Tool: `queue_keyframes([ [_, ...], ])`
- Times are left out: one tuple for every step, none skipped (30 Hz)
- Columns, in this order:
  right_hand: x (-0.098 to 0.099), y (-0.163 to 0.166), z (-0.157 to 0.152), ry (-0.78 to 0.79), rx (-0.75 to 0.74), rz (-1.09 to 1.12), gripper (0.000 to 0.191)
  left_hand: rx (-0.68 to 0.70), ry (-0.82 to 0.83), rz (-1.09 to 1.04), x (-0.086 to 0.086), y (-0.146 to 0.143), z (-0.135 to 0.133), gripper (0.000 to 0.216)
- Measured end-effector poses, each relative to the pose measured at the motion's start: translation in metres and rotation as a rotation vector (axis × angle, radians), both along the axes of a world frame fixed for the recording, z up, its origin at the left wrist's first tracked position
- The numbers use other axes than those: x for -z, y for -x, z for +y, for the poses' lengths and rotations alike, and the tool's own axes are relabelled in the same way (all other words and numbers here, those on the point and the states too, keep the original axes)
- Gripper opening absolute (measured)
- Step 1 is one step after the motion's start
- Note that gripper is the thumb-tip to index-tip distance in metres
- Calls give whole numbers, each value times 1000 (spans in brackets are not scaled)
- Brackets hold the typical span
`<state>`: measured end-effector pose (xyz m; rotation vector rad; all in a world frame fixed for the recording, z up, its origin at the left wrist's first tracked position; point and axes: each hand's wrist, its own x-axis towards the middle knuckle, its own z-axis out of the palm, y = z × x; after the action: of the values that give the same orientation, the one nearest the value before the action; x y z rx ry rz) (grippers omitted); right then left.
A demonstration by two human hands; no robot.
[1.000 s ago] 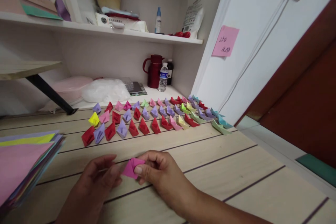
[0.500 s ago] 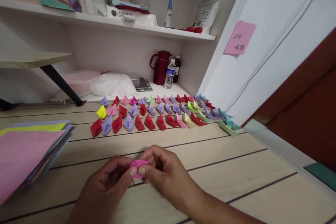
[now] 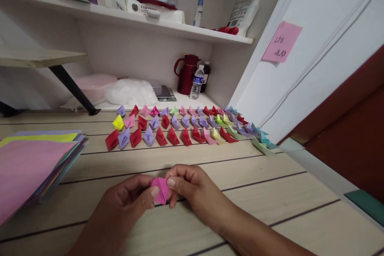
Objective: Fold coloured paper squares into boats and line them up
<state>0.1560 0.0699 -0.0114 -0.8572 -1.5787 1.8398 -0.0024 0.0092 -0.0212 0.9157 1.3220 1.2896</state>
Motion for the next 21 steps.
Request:
queue_keyframes([
  [0,0,1,4,-9,6,35,17,8,-9,0,1,0,19],
  [0,-1,2,8,-18,14,35,30,18,-9,1,2,1,19],
  [0,-1,2,12,-26,19,35,39,28,1,2,2,1,19],
  [0,-2,3,13,-34,21,34,44,35,15,3,2,2,19],
  [0,-2,3,11,-43,17,34,46,40,32,4,2,2,18],
  [1,-2,3,8,-53,8,34,46,40,49,5,1,2,17],
  [1,-2,2,-1,-61,-3,34,42,33,65,5,0,3,16],
  [1,-2,1,-14,-65,-12,34,30,21,75,6,-1,3,16],
  [2,-1,0,-34,-62,-17,34,12,10,77,6,-2,3,16],
  [2,-1,-1,-62,-53,-19,33,-14,0,75,7,-3,3,15],
  [3,-1,-3,-99,-37,-21,31,-46,-8,71,7,-4,3,15],
  [3,0,-6,-146,-19,-26,29,-82,-15,70,8,-5,2,14],
  [4,0,-8,-197,-3,-36,27,-119,-23,77,9,-6,2,13],
  [4,0,-10,-246,14,-50,27,-150,-33,95,10,-7,1,12],
  [4,0,-12,-289,26,-65,27,-174,-44,124,12,-8,0,11],
  [4,0,-13,-324,35,-80,28,-181,-53,164,14,-8,-1,10],
  [3,0,-14,-355,46,-94,29,-181,-64,209,16,-8,-2,8],
  [3,0,-14,-388,60,-110,29,-178,-78,259,18,-9,-2,8],
  [2,-1,-15,-430,77,-132,29,-179,-96,309,19,-9,-3,7],
  [1,-1,-14,-484,94,-160,29,-187,-117,355,20,-9,-3,7],
  [0,-2,-14,-546,108,-191,29,-197,-136,395,21,-9,-4,8],
])
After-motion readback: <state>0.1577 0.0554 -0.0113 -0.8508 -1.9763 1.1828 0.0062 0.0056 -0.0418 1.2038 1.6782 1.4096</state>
